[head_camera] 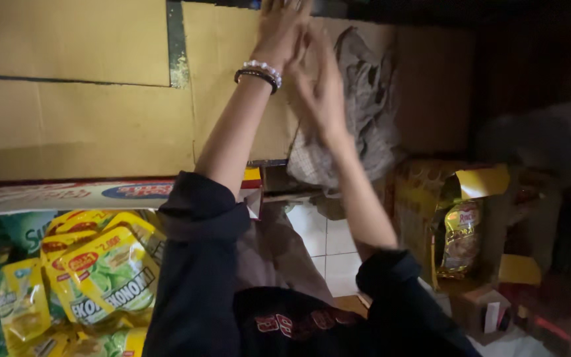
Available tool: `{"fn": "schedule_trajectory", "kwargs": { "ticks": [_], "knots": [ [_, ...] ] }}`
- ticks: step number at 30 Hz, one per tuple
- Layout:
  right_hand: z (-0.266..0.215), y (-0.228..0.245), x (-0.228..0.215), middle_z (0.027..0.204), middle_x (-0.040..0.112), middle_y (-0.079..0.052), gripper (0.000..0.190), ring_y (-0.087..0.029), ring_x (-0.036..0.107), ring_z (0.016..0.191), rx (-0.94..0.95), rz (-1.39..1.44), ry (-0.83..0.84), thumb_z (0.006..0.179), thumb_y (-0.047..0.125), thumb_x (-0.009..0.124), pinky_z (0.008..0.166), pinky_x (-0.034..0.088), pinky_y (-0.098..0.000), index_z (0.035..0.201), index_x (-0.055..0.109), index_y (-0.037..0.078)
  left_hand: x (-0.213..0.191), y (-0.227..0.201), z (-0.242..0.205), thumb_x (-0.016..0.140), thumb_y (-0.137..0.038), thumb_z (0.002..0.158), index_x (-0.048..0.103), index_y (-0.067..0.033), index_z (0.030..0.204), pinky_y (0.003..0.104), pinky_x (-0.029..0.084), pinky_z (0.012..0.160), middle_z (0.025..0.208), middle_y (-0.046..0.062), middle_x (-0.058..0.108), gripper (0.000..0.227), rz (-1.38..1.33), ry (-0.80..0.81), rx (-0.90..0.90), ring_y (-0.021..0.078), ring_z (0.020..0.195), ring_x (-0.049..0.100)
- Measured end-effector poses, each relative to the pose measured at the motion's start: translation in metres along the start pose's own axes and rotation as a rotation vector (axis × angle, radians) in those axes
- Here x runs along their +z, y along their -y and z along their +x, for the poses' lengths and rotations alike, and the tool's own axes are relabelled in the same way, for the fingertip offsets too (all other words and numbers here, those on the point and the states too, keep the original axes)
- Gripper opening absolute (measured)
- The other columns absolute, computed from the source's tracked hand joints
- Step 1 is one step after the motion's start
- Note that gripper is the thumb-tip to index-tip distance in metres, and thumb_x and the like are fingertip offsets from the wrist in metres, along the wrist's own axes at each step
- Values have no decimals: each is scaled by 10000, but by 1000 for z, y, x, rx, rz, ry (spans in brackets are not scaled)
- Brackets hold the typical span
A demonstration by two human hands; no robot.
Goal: The person repeatedly picks up yellow detergent packets from a cardboard box and stacks them on a shelf above. The person handles the packets one at a time or in small groups, aligning them before placing them on the shelf.
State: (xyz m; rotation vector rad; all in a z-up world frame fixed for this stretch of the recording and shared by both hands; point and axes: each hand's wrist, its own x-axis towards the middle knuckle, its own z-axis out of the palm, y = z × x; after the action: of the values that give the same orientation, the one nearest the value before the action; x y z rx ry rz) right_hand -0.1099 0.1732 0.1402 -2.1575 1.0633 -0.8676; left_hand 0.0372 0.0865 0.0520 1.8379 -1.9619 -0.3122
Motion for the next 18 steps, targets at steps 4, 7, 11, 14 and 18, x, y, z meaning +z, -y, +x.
{"fn": "schedule_trajectory", "kwargs": {
  "ticks": [4, 7, 11, 14, 18],
  "knots": [
    [-77, 83, -6, 1638, 417, -200, 657, -381, 403, 1567, -76, 197, 131, 936, 65, 754, 1302, 364, -508, 1530, 474, 91, 4, 8, -25, 752, -261, 840, 437, -21, 1474, 608, 169, 1165, 1549, 257, 350, 748, -16, 20, -96, 393, 1443, 300],
    [-102, 124, -10, 1628, 396, -189, 693, -389, 352, 1573, -187, 81, 266, 852, 57, 727, 1298, 295, -583, 1502, 511, 163, 11, 15, -39, 756, -254, 820, 503, -26, 1403, 610, 196, 1155, 1511, 250, 409, 675, 109, -2, -96, 403, 1424, 339],
    [-107, 146, -24, 1640, 375, -166, 626, -412, 296, 1575, -383, -113, 368, 931, 126, 671, 1291, 164, -668, 1525, 504, 227, 31, 12, -40, 749, -237, 838, 555, -46, 1343, 604, 219, 1156, 1452, 228, 465, 574, 175, 33, -102, 388, 1396, 381],
    [-113, 157, -34, 1632, 427, -136, 587, -404, 337, 1551, -530, -290, 478, 960, 95, 591, 1287, 111, -674, 1519, 552, 270, 44, 6, -41, 744, -224, 851, 594, -61, 1297, 599, 236, 1156, 1408, 213, 508, 498, 200, 59, -84, 377, 1374, 413],
    [-121, 183, -31, 1518, 510, -109, 399, -389, 366, 1528, -809, -31, 468, 1017, 158, 665, 1248, 40, -740, 1403, 572, 194, 44, -9, -40, 737, -207, 869, 645, -81, 1237, 593, 258, 1157, 1348, 191, 564, 399, 203, 80, -45, 362, 1346, 456]
  ]
}}
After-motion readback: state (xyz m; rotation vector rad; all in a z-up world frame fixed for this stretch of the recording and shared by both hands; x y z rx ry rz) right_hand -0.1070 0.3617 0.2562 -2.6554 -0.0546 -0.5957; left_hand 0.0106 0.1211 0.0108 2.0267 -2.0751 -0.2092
